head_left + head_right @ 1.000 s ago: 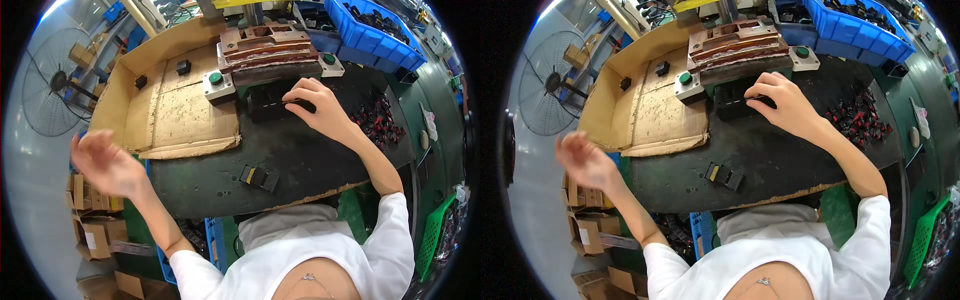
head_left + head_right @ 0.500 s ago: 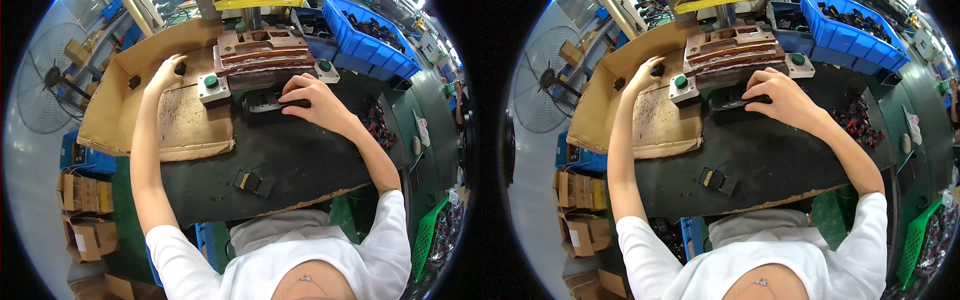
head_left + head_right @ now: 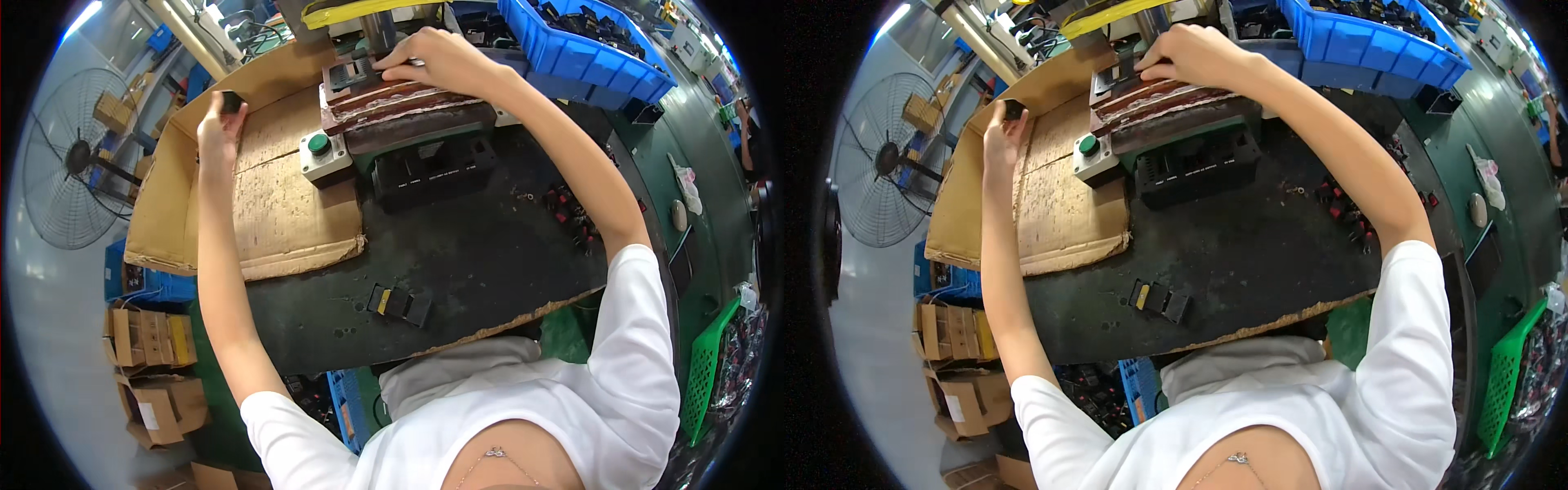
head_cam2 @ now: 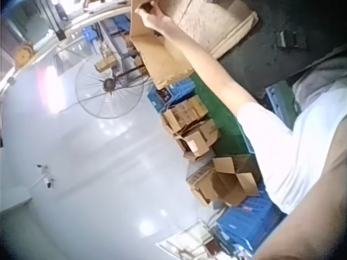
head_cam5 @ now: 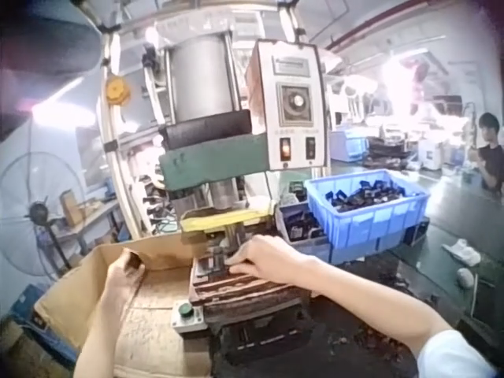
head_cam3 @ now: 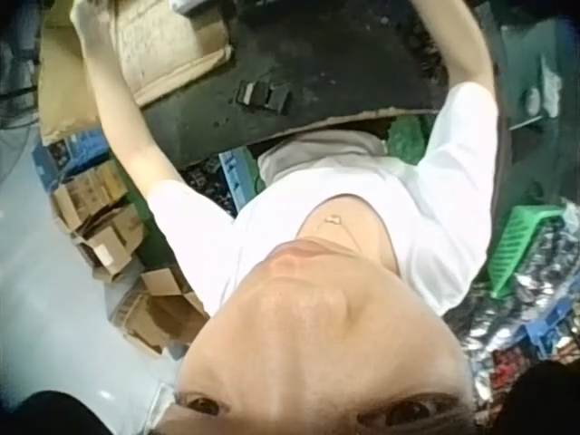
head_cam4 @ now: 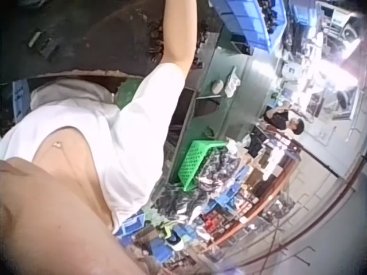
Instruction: Assembling plastic housings and internal components of an electronic device using a manual press machine.
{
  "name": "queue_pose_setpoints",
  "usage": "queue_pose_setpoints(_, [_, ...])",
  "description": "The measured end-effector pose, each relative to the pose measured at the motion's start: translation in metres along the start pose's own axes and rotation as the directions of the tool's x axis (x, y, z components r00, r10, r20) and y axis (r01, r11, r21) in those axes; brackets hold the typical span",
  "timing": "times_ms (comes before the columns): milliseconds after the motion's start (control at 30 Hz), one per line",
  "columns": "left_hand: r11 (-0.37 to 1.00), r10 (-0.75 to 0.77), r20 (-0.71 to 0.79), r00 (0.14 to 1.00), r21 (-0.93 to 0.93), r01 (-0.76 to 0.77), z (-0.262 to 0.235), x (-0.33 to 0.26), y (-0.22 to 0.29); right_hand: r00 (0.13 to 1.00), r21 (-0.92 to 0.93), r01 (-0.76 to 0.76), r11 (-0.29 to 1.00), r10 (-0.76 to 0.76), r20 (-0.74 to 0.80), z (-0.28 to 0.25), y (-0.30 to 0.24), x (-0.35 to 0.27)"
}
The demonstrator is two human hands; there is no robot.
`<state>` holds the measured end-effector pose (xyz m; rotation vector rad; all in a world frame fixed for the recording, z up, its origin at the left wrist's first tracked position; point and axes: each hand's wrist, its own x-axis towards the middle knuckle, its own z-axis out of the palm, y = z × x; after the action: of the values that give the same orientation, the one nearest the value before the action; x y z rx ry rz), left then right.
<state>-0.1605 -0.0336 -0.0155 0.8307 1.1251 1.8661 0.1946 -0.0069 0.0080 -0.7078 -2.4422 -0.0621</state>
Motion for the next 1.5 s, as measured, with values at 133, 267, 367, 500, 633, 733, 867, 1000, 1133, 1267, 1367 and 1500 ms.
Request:
queue_pose_setpoints(133, [0.966, -0.182, -0.009, 0.983, -0.191, 0.177, 0.01, -0.02, 0.025, 0.99, -0.144, -0.12, 0.982, 0.129, 0.05, -0.01, 0.002, 0.002])
queue_pose_setpoints(267, [0.963, -0.139, 0.196, 0.971, -0.201, 0.179, 0.03, -0.035, 0.017, 0.983, -0.044, 0.029, 0.999, -0.036, -0.18, -0.028, 0.005, -0.02])
queue_pose_setpoints(367, [0.954, -0.159, 0.337, 0.928, -0.19, 0.233, 0.064, -0.061, 0.003, 0.986, 0.07, -0.091, 0.993, 0.1, -0.137, -0.046, 0.009, -0.06])
queue_pose_setpoints(500, [0.996, -0.066, 0.57, 0.819, 0.091, 0.017, 0.111, -0.091, 0.002, 0.97, 0.141, -0.224, 0.964, 0.234, -0.058, -0.07, -0.009, -0.109])
queue_pose_setpoints(633, [0.698, 0.147, 0.625, 0.767, 0.484, -0.528, 0.147, -0.097, -0.013, 0.925, 0.192, -0.344, 0.919, 0.366, -0.097, -0.092, -0.015, -0.146])
queue_pose_setpoints(733, [0.469, 0.263, 0.747, 0.611, 0.455, -0.757, 0.152, -0.075, -0.029, 0.897, 0.158, -0.398, 0.904, 0.419, -0.14, -0.104, -0.01, -0.16])
queue_pose_setpoints(867, [0.399, 0.339, 0.794, 0.505, 0.364, -0.841, 0.159, -0.064, -0.041, 0.873, 0.136, -0.438, 0.889, 0.456, -0.17, -0.114, -0.006, -0.171])
queue_pose_setpoints(1000, [0.235, 0.297, 0.857, 0.422, 0.363, -0.902, 0.163, -0.056, -0.032, 0.868, 0.134, -0.443, 0.886, 0.462, -0.182, -0.116, -0.003, -0.175])
queue_pose_setpoints(1133, [0.293, 0.187, 0.86, 0.476, 0.413, -0.862, 0.163, -0.058, -0.03, 0.848, 0.101, -0.49, 0.866, 0.5, -0.175, -0.122, 0.003, -0.183])
queue_pose_setpoints(1267, [0.201, 0.159, 0.884, 0.44, 0.408, -0.891, 0.161, -0.068, -0.031, 0.837, 0.047, -0.538, 0.842, 0.54, -0.093, -0.129, 0.015, -0.198])
queue_pose_setpoints(1367, [0.2, 0.101, 0.869, 0.484, 0.459, -0.866, 0.159, -0.07, -0.027, 0.787, -0.093, -0.607, 0.789, 0.613, 0.061, -0.135, 0.015, -0.208])
queue_pose_setpoints(1500, [0.134, 0.234, 0.895, 0.38, 0.357, -0.924, 0.15, -0.081, -0.025, 0.719, -0.089, -0.621, 0.779, 0.611, 0.33, -0.133, 0.018, -0.216])
